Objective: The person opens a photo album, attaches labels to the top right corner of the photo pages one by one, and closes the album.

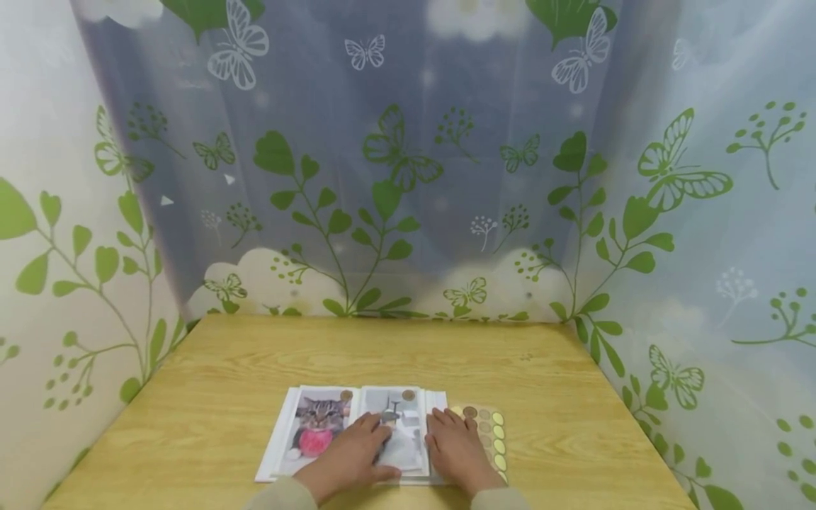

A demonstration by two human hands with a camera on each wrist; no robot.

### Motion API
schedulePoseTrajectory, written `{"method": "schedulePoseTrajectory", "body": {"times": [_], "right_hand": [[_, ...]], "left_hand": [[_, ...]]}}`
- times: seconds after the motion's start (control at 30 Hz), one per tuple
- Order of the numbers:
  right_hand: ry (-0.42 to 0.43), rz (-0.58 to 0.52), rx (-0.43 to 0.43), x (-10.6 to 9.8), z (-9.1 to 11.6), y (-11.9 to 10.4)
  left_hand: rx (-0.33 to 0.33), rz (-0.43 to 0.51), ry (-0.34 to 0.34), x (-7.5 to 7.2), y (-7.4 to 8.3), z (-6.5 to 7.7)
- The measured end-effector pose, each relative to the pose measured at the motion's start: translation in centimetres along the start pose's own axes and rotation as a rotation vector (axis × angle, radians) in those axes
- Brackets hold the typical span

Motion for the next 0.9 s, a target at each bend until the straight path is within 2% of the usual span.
{"method": "schedulePoseTrajectory", "body": {"times": [0.33, 0.5, 0.73, 0.9], "right_hand": [[0.019, -0.015, -0.029, 0.4, 0.3, -0.4], [0.041, -0.006, -0.061, 0.5, 0.3, -0.9], [0.027, 0.008, -0.081, 0.5, 0.2, -1.2], [0.054, 0.016, -0.124, 0.2, 0.2, -1.3]], "left_hand": [[0.050, -0.036, 0.126, -0.6, 0.0, 0.6], [0.050, -0.025, 0.144, -0.7, 0.0, 0.7], [0.039, -0.020, 0.146, -0.6, -0.2, 0.7], [0.049, -0.015, 0.176, -0.8, -0.2, 0.8]]}}
Point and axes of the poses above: each hand's wrist, its own z-axis away from the middle knuckle, its own x-axis out of the palm, y = z × x, the point moved 3 cm from there along -z, towards the middle knuckle, and after that the axes turned 7 degrees about y, right-handed, at the moved point
